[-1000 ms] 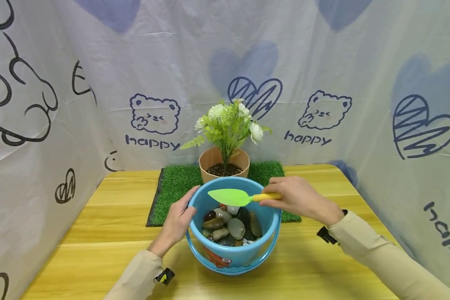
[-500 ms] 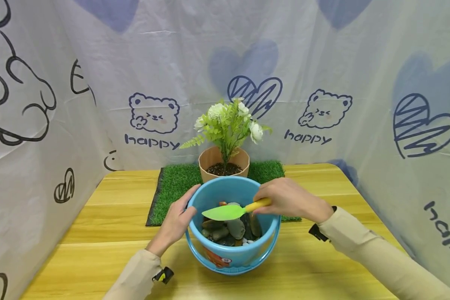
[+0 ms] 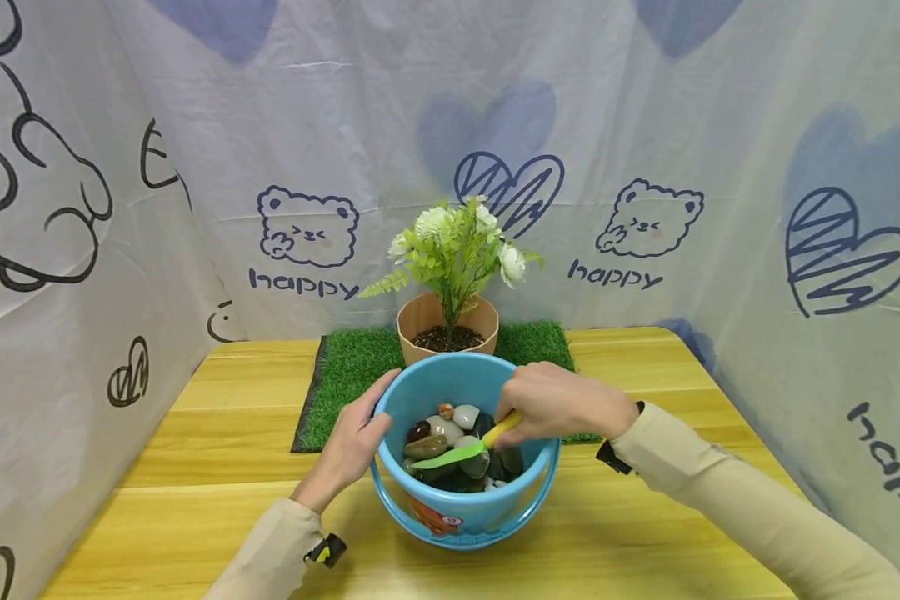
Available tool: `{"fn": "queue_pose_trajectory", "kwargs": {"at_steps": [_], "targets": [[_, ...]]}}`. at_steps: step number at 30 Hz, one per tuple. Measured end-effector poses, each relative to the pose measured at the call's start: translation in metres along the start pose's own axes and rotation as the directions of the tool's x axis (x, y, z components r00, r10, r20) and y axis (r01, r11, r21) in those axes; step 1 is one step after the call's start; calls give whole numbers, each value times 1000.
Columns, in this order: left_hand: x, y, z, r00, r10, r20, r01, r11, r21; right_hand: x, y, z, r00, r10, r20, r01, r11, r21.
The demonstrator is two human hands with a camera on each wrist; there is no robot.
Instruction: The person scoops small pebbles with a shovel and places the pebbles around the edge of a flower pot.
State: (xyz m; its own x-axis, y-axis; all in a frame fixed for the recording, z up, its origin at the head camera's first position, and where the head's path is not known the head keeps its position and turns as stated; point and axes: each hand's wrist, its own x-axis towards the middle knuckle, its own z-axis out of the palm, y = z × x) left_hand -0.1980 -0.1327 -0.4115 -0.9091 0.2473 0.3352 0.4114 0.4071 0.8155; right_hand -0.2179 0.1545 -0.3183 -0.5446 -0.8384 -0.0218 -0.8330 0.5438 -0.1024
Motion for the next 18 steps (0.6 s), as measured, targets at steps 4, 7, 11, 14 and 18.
{"fn": "queue_pose_trajectory", "kwargs": {"at_steps": [4, 7, 11, 14, 18], "targets": [[0, -1, 0, 1000, 1, -2, -1, 1000, 2, 5, 0, 5, 1000, 6, -10, -6, 1000, -25], [0, -2, 0, 1000, 6, -11, -6, 1000, 11, 7, 0, 8, 999, 0, -38, -1, 999, -47], [1, -3, 1, 1000, 8, -21, -8, 1000, 11, 12, 0, 12, 998, -21, -66, 17, 997, -69], [1, -3, 1, 1000, 6, -20, -6, 1000, 7, 14, 0, 16, 995, -57, -87, 47, 992, -118], [1, -3, 1, 1000, 9, -17, -9, 1000, 1, 13, -1, 20, 983, -127, -132, 91, 963, -254]]}}
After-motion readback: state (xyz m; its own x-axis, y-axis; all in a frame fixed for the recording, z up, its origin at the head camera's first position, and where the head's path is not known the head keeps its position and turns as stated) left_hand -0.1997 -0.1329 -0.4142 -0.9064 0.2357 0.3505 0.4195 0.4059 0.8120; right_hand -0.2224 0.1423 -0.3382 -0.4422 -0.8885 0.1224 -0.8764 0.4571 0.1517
